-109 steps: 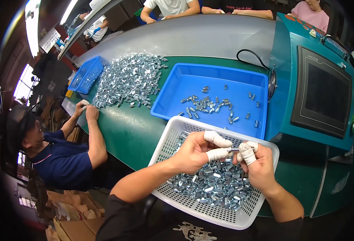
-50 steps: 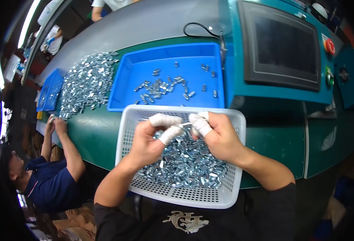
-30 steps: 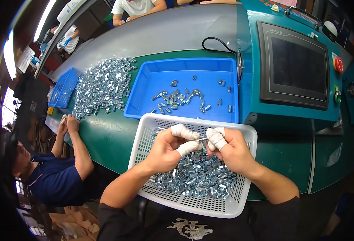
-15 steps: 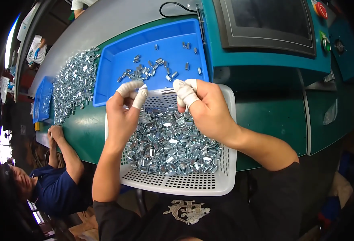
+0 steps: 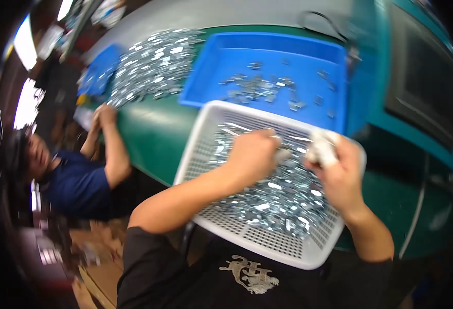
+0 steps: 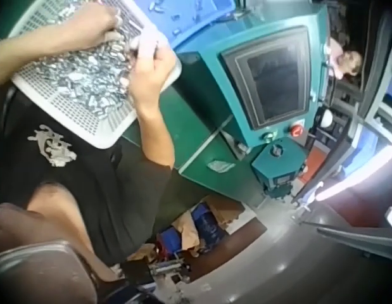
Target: The worker is picking up small metallic elbow pipe fittings from a tray and placing them into a white plastic basket, likely for inspection or assembly.
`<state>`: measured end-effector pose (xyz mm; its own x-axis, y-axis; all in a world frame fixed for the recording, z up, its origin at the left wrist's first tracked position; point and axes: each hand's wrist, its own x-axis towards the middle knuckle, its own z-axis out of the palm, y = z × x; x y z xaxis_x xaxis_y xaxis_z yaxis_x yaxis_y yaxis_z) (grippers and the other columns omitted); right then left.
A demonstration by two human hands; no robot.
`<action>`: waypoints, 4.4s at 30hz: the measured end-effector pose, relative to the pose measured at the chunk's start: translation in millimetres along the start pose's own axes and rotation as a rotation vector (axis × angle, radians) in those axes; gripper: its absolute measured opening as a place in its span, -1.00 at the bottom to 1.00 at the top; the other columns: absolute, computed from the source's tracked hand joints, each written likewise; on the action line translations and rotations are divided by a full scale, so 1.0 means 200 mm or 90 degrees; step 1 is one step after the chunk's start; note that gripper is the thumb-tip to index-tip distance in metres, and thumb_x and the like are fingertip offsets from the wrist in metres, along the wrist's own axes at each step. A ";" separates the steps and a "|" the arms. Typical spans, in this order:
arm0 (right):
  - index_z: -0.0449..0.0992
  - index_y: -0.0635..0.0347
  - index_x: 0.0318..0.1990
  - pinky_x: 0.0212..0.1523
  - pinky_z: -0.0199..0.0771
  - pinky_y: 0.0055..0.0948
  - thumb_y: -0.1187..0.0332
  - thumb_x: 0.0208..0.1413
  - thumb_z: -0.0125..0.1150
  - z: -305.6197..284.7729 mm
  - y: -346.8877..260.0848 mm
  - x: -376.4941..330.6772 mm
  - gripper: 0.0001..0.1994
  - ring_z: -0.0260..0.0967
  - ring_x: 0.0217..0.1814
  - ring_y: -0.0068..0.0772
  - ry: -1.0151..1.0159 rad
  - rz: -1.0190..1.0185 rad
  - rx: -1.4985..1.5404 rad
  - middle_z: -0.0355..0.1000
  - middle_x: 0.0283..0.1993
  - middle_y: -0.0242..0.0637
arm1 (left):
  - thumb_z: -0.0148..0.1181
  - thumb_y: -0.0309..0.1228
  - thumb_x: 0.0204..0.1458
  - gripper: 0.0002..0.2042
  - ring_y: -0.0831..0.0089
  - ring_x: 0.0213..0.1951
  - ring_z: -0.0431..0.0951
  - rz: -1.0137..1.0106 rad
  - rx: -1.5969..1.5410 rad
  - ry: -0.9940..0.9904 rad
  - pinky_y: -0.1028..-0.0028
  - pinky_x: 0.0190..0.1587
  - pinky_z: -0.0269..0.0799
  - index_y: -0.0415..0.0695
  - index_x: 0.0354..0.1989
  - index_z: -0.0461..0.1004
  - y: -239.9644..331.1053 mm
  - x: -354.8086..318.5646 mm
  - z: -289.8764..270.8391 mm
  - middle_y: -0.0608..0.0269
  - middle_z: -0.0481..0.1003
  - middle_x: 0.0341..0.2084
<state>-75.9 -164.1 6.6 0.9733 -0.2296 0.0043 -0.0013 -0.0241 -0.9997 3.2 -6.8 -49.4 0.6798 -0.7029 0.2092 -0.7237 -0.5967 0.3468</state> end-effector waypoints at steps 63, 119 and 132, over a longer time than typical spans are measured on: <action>0.35 0.22 -0.58 -0.66 -0.05 -0.71 0.29 0.19 -0.06 -0.05 0.04 0.01 -0.68 -0.02 -0.68 -0.81 -0.003 -0.091 0.061 0.27 -0.65 -0.48 | 0.24 -0.53 -0.24 -0.88 0.23 -0.35 0.42 0.106 0.003 -0.132 0.35 -0.32 0.37 -0.20 -0.45 0.53 0.03 -0.01 -0.12 0.15 0.43 -0.42; 0.32 0.18 -0.60 -0.68 0.00 -0.72 0.28 0.20 -0.11 -0.04 0.01 0.00 -0.68 0.02 -0.72 -0.78 -0.011 -0.020 0.086 0.31 -0.64 -0.42 | 0.21 -0.11 -0.12 -0.68 0.17 -0.49 0.49 0.034 -0.021 -0.155 0.22 -0.44 0.39 -0.15 -0.42 0.50 0.10 0.01 -0.18 0.11 0.46 -0.61; 0.37 0.20 -0.55 -0.67 0.03 -0.73 0.32 0.19 -0.08 -0.05 0.03 -0.02 -0.72 0.05 -0.69 -0.77 -0.056 -0.013 0.108 0.34 -0.61 -0.40 | 0.24 -0.46 -0.21 -0.82 0.18 -0.45 0.48 0.039 -0.170 -0.261 0.29 -0.36 0.41 -0.20 -0.38 0.47 0.07 -0.05 -0.10 0.10 0.43 -0.54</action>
<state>-82.5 -172.5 1.5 0.9890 -0.1448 0.0292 0.0494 0.1381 -0.9892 -11.5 0.9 -27.9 0.4952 -0.8602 -0.1216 -0.6687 -0.4668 0.5788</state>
